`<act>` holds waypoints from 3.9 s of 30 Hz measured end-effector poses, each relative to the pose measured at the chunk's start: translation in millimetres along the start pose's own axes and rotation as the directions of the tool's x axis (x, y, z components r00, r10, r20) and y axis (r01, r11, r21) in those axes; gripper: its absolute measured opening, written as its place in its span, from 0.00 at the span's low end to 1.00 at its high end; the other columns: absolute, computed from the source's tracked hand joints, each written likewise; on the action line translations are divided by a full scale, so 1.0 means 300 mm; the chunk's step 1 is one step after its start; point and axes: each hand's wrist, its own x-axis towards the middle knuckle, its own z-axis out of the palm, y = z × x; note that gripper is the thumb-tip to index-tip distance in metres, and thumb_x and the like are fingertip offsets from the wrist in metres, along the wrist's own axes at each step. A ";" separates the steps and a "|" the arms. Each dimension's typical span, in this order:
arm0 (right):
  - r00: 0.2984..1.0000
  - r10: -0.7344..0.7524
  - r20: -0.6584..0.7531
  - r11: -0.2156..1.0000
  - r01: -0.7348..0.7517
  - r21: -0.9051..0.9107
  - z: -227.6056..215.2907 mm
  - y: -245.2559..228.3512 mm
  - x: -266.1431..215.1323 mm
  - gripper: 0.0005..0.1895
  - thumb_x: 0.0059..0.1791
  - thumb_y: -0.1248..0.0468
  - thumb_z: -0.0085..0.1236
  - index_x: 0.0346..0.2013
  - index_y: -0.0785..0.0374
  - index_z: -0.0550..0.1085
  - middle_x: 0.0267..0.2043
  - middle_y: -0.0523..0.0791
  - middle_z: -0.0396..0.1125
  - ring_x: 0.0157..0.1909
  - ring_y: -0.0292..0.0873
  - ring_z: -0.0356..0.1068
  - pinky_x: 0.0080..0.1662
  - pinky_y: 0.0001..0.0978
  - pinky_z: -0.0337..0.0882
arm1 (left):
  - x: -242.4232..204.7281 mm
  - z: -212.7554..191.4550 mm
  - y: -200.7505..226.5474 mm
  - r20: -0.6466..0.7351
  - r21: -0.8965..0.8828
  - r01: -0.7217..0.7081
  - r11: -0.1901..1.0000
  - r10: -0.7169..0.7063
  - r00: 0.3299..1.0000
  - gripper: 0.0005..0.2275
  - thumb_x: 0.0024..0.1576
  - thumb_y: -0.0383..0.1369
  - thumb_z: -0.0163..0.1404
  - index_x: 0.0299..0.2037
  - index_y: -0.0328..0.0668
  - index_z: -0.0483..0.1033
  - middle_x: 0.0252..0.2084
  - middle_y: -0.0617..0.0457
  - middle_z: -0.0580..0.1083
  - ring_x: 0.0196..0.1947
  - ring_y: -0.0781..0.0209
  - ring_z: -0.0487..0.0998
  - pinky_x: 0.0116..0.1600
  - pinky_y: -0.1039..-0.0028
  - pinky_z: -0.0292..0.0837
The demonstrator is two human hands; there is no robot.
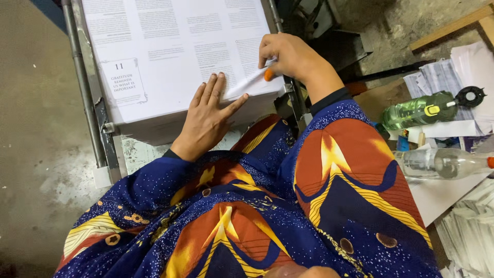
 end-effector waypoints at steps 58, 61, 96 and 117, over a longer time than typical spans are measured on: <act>0.997 0.076 0.009 0.971 -0.076 0.228 -0.005 -0.015 -0.031 0.31 0.27 0.67 0.80 0.45 0.58 0.82 0.66 0.47 0.65 0.68 0.47 0.62 0.62 0.38 0.65 | 0.001 -0.019 0.026 0.096 -0.062 0.098 0.993 -0.091 0.991 0.36 0.57 0.31 0.60 0.76 0.63 0.58 0.77 0.25 0.43 0.78 0.28 0.42 0.78 0.42 0.45; 1.000 0.019 0.011 0.977 -0.021 0.213 0.004 0.004 -0.031 0.33 0.25 0.66 0.81 0.44 0.55 0.82 0.65 0.47 0.66 0.67 0.48 0.62 0.61 0.38 0.65 | -0.005 -0.009 0.020 0.070 -0.041 0.077 0.996 -0.074 0.995 0.34 0.57 0.32 0.57 0.76 0.63 0.58 0.76 0.25 0.50 0.78 0.31 0.50 0.78 0.49 0.49; 0.971 -0.104 -0.217 0.990 0.122 0.073 0.069 0.058 -0.047 0.08 0.38 0.71 0.75 0.27 0.59 0.82 0.58 0.48 0.70 0.67 0.52 0.62 0.60 0.46 0.65 | 0.002 -0.016 0.031 0.048 0.049 0.053 0.997 -0.055 0.997 0.27 0.64 0.38 0.54 0.75 0.66 0.62 0.75 0.24 0.52 0.77 0.32 0.54 0.75 0.51 0.53; 0.984 -0.011 -0.178 0.985 0.042 0.169 0.052 0.029 -0.045 0.11 0.38 0.70 0.75 0.33 0.60 0.82 0.55 0.46 0.71 0.69 0.53 0.61 0.62 0.48 0.64 | -0.001 0.002 0.035 0.038 0.009 0.086 0.996 -0.087 0.996 0.32 0.60 0.33 0.58 0.75 0.65 0.60 0.76 0.27 0.52 0.77 0.32 0.53 0.75 0.49 0.53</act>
